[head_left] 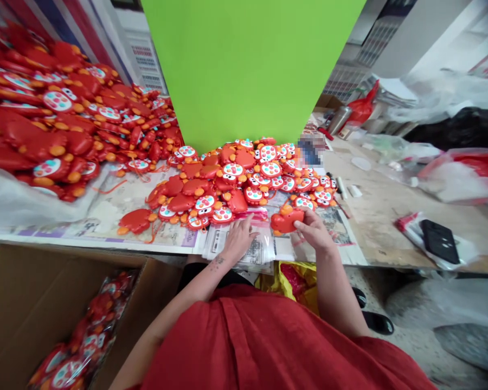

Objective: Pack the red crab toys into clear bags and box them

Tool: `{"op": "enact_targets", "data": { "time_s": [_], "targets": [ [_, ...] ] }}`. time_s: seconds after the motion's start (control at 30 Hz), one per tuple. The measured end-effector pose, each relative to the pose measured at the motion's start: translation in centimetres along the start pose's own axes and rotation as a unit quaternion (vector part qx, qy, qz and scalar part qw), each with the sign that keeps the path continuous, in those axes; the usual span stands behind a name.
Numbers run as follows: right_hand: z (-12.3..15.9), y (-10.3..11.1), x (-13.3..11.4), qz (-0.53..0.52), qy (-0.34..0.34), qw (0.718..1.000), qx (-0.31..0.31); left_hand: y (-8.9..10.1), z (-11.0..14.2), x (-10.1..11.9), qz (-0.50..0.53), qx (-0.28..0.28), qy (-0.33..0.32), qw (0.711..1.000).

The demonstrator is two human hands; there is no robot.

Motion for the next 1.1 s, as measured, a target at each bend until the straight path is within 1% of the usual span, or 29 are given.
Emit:
{"op": "enact_targets", "data": {
  "time_s": [0.07,0.13,0.2,0.23,0.3,0.37,0.43,0.5,0.57,0.63,0.7,0.73,0.77,0.87,0.9,0.93,0.97,1.03,1.1],
  "targets": [
    [-0.1,-1.0,0.2,-0.021,-0.003,0.999,-0.025,0.0,0.0,0.3,0.005,-0.004,-0.020,1.000],
    [-0.6,-2.0,0.5,-0.026,0.007,1.000,-0.015,-0.1,0.2,0.7,-0.001,-0.012,-0.060,0.998],
    [-1.4,-3.1,0.9,-0.007,0.019,1.000,0.005,-0.2,0.4,0.9,-0.005,-0.014,-0.095,0.995],
    [-1.8,-3.7,1.2,0.010,0.022,1.000,0.007,-0.2,0.5,0.9,-0.004,-0.011,-0.102,0.995],
    [-2.4,-4.9,1.6,0.040,0.022,0.999,-0.006,-0.2,0.5,0.6,0.009,0.002,-0.086,0.996],
    [-2.6,-5.5,1.7,0.038,0.020,0.999,-0.018,-0.1,0.4,-0.1,0.040,0.022,-0.038,0.998],
    [-2.6,-5.2,1.4,0.004,0.021,1.000,-0.020,0.1,0.3,-0.7,0.087,0.050,0.016,0.995],
    [-2.3,-4.5,0.9,-0.018,0.020,0.999,-0.034,0.4,0.2,-1.1,0.132,0.077,0.049,0.987],
    [-1.7,-3.7,0.3,0.002,0.016,0.997,-0.074,0.6,0.1,-1.1,0.162,0.085,0.056,0.982],
    [-1.1,-3.2,0.0,0.040,0.009,0.991,-0.127,0.7,0.0,-0.9,0.168,0.073,0.049,0.982],
    [-0.5,-3.1,0.2,0.058,-0.001,0.985,-0.163,0.7,-0.2,-0.7,0.156,0.054,0.032,0.986],
    [-0.4,-3.2,0.4,0.051,-0.006,0.985,-0.164,0.7,-0.2,-0.6,0.146,0.044,0.023,0.988],
    [-0.4,-3.4,0.6,0.030,-0.009,0.988,-0.149,0.7,-0.2,-0.5,0.135,0.037,0.013,0.990],
    [-1.0,-4.0,1.5,-0.060,-0.005,0.997,-0.053,0.5,-0.1,-0.4,0.116,0.028,-0.004,0.993],
    [-1.2,-4.3,1.8,-0.076,-0.002,0.997,-0.027,0.5,0.0,-0.5,0.119,0.034,0.002,0.992],
    [-1.4,-4.6,2.0,-0.080,-0.002,0.997,-0.016,0.5,0.0,-0.7,0.129,0.046,0.015,0.990],
    [-1.5,-4.9,2.2,-0.073,-0.003,0.997,-0.018,0.4,0.1,-1.0,0.144,0.060,0.035,0.987],
    [-1.6,-5.2,2.2,-0.046,-0.002,0.998,-0.045,0.4,0.2,-1.6,0.182,0.085,0.077,0.977],
    [-1.5,-4.7,1.8,-0.023,0.007,0.997,-0.074,0.4,0.2,-1.8,0.205,0.088,0.094,0.970]
  ]
}}
Point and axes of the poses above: each hand's wrist, its own z-axis away from the middle knuckle, its own y-axis out of the back of the hand, x = y × z, the point moved 6 cm from there along -z, towards the middle knuckle, and after that the axes turned 14 degrees about x, right-handed, at the moved point
